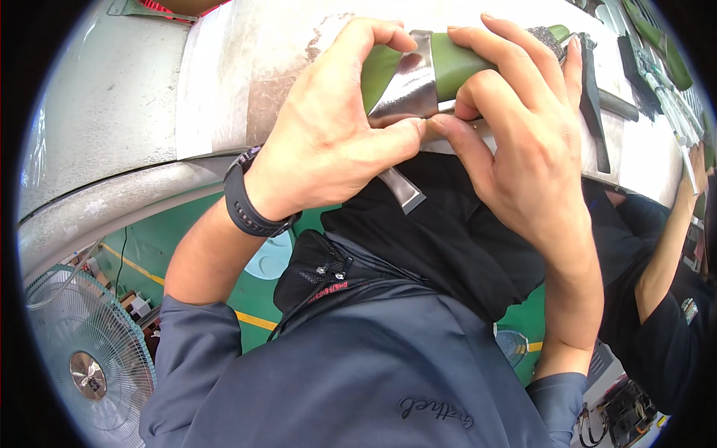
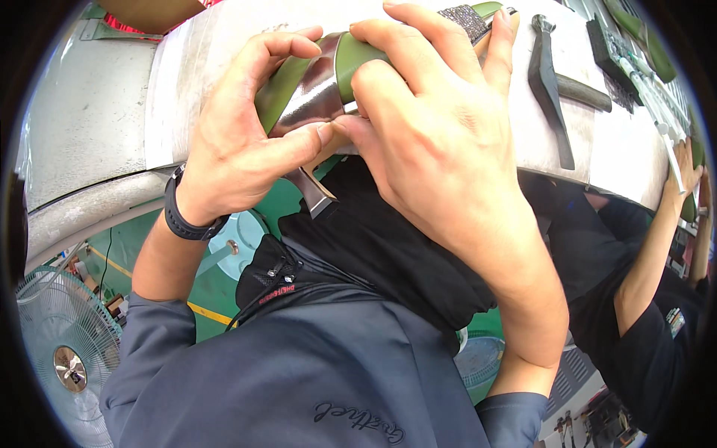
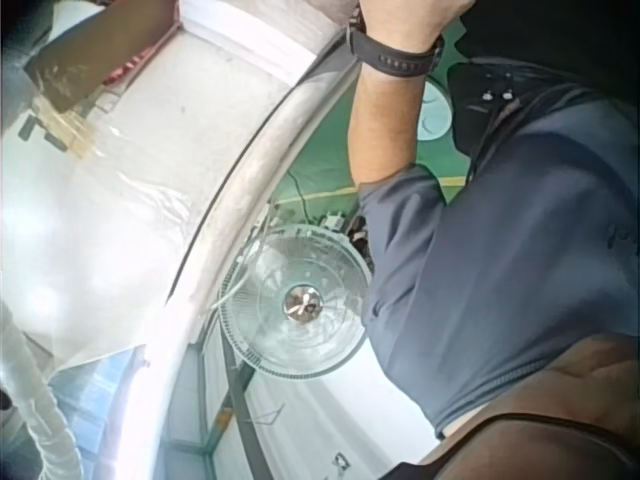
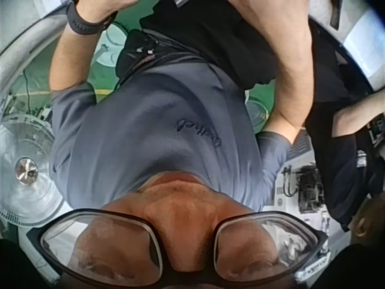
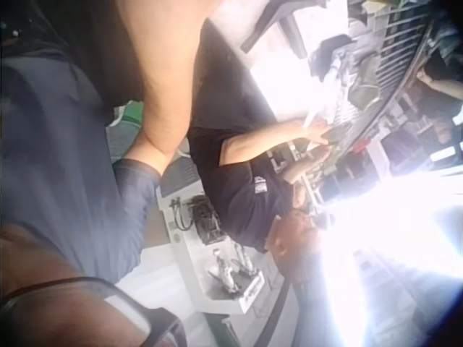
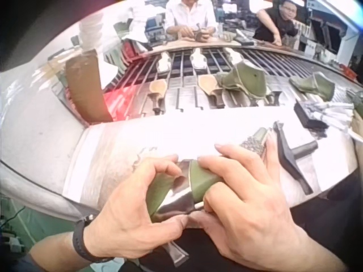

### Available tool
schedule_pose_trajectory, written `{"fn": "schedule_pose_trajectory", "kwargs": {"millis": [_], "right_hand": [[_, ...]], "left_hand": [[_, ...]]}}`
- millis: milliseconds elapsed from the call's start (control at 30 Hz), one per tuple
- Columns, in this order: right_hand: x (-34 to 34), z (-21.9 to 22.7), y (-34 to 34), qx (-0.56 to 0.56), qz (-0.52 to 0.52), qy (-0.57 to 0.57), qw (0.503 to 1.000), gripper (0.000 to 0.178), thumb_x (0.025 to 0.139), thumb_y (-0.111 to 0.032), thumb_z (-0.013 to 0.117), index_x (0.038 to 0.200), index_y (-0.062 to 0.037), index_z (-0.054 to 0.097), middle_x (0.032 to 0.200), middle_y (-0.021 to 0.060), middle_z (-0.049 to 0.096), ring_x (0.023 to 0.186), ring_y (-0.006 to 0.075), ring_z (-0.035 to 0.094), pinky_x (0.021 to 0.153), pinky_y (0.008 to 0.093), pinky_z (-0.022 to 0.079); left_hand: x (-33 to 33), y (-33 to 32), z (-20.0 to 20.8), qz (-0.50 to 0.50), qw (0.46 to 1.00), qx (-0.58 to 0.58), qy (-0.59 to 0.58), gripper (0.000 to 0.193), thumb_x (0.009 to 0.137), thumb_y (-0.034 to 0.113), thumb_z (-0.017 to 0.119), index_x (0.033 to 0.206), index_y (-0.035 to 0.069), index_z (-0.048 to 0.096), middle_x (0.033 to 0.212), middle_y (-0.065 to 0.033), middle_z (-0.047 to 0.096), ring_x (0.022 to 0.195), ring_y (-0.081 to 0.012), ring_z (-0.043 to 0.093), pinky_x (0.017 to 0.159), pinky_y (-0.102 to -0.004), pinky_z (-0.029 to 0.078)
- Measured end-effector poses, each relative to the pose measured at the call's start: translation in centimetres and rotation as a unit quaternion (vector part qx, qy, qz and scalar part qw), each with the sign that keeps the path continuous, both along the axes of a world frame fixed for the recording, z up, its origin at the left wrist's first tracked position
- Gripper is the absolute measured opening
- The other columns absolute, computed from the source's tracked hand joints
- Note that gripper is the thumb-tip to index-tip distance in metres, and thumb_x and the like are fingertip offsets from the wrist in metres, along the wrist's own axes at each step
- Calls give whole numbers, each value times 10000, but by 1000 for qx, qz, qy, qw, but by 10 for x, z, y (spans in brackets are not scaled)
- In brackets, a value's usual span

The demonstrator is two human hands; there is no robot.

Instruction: The person attaches outsoles to lasted high-heeled shoes, pressing the soles into place by hand and tapping around the edges using a hammer.

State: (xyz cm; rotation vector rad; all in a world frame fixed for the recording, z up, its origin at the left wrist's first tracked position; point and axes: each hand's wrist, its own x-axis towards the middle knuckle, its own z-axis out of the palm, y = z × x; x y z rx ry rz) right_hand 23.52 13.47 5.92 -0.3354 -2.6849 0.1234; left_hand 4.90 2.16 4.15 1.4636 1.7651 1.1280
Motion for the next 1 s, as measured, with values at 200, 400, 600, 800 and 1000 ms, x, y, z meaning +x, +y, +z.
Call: {"fn": "schedule_pose_trajectory", "kwargs": {"millis": [200, 400, 600, 800, 1000], "right_hand": [[-3, -7, 18, -10, 13, 57, 998, 375, 725, -169, 896, 963, -73, 622, 1328, 203, 602, 1307, 426, 536, 1099, 650, 369], [31, -9, 66, -82, -31, 76, 993, 826, 696, -349, 952, 1381, -71, 584, 1517, 221, 489, 1388, 404, 495, 1114, 488, 450], [23, 5, 73, -134, -52, -28, 989, 788, 769, -376, 903, 1416, -70, 572, 1541, 242, 467, 1377, 402, 511, 1094, 454, 473], [20, -29, 85, -159, -1, 89, 983, 838, 683, -446, 902, 1413, -142, 626, 1544, 106, 511, 1413, 334, 481, 1173, 468, 389], [2, -16, 59, -161, -60, 73, 982, 895, 620, -316, 958, 1410, -106, 593, 1524, 168, 496, 1432, 360, 444, 1162, 496, 394]], "left_hand": [[-3, 1, -10, 15, 998, 9, 52, 565, 823, 105, 749, 1334, 28, 522, 1419, -163, 555, 1316, -262, 547, 1126, -394, 425], [-9, 8, -10, -29, 985, 40, 165, 773, 819, 218, 840, 1457, -3, 464, 1443, -200, 542, 1342, -310, 544, 1143, -406, 415], [-15, 28, -9, -82, 981, 25, 176, 927, 768, 252, 889, 1520, -15, 417, 1457, -202, 515, 1349, -338, 533, 1138, -407, 418], [-11, 31, -8, -105, 975, 42, 189, 985, 724, 250, 913, 1536, 5, 412, 1465, -202, 505, 1293, -329, 555, 1089, -404, 451], [-7, 34, -7, -88, 970, 58, 218, 995, 678, 226, 916, 1516, 0, 430, 1444, -214, 528, 1273, -371, 564, 1066, -429, 468]]}}
